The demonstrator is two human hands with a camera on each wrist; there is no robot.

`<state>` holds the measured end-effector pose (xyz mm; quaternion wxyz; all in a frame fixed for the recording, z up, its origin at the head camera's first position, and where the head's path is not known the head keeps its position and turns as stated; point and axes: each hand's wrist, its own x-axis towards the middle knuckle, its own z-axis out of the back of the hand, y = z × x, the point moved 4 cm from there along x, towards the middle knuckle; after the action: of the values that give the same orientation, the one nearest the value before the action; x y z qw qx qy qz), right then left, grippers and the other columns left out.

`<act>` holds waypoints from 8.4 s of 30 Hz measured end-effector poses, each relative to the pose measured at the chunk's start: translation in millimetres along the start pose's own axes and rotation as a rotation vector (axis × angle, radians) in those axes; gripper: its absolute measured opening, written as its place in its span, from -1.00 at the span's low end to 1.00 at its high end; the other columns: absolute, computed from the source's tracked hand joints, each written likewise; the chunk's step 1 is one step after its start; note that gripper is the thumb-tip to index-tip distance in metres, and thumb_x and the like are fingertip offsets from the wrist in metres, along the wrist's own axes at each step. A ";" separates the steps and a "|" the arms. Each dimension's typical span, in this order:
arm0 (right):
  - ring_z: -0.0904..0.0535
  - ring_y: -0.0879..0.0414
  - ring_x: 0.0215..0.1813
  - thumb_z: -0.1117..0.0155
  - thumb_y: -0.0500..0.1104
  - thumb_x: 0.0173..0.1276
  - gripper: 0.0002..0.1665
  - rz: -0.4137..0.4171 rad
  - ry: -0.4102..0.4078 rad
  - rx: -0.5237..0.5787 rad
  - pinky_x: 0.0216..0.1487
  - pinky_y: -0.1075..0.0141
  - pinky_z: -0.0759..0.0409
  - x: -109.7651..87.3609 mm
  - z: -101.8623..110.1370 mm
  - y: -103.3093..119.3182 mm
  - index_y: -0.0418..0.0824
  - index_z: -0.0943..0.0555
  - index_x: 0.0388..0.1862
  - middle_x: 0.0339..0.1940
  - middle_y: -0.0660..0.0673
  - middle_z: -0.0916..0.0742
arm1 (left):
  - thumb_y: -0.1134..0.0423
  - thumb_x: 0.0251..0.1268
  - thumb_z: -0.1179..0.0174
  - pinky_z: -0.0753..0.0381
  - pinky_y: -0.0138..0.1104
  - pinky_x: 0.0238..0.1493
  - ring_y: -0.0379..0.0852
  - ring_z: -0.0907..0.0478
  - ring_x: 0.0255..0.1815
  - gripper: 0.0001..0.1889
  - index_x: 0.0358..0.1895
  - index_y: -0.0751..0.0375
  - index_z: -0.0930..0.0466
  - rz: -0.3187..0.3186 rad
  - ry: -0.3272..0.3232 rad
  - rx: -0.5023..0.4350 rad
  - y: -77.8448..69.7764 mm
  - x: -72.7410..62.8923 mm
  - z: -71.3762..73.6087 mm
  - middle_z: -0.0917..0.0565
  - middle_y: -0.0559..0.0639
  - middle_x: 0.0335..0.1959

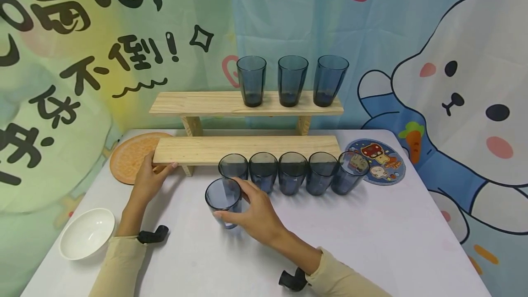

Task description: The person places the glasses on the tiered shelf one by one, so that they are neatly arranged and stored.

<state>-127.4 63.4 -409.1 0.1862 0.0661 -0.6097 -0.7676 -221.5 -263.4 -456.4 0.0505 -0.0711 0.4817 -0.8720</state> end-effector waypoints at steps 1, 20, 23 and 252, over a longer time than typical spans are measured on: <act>-0.55 0.05 0.45 -0.69 -0.04 0.23 -0.02 -0.001 0.009 0.006 0.47 0.38 -0.45 1.1 1.7 5.2 -0.13 -0.43 0.56 0.39 -0.04 -0.59 | 0.07 0.52 -0.34 -0.28 0.17 0.57 0.34 -0.24 0.60 -0.09 0.65 0.41 0.01 -0.002 -0.001 -0.002 -0.1 0.1 0.0 -0.24 0.45 0.57; -0.54 0.09 0.47 -0.56 -0.02 0.38 -0.16 0.128 0.048 -0.060 0.49 0.22 -0.49 72.1 34.0 107.2 -0.10 -0.43 0.57 0.38 -0.07 -0.62 | 0.02 0.52 -0.32 -0.28 0.14 0.58 0.34 -0.21 0.62 -0.04 0.68 0.40 0.07 0.007 0.016 -0.015 1.8 0.2 0.6 -0.20 0.45 0.60; -0.60 0.12 0.39 -0.55 0.01 0.39 -0.15 0.157 0.020 -0.093 0.40 0.21 -0.58 92.3 36.8 117.1 -0.08 -0.43 0.58 0.32 -0.05 -0.65 | 0.01 0.52 -0.32 -0.29 0.13 0.58 0.34 -0.21 0.62 -0.04 0.68 0.39 0.08 0.007 0.018 -0.019 2.5 0.5 1.0 -0.19 0.45 0.60; -0.67 0.12 0.02 -0.54 0.25 0.32 -0.08 0.159 -0.175 -0.150 -0.04 0.31 -0.68 219.8 -41.4 129.4 -0.12 -0.44 0.51 0.09 -0.03 -0.72 | 0.03 0.51 -0.34 -0.12 0.20 0.63 0.35 -0.14 0.65 -0.07 0.65 0.45 0.00 -0.002 -0.012 0.021 1.7 1.4 2.4 -0.22 0.46 0.59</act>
<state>-289.9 -79.1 -267.5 0.1968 -0.0638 -0.5677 -0.7968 -222.4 -266.4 -456.5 0.0530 -0.0762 0.4721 -0.8767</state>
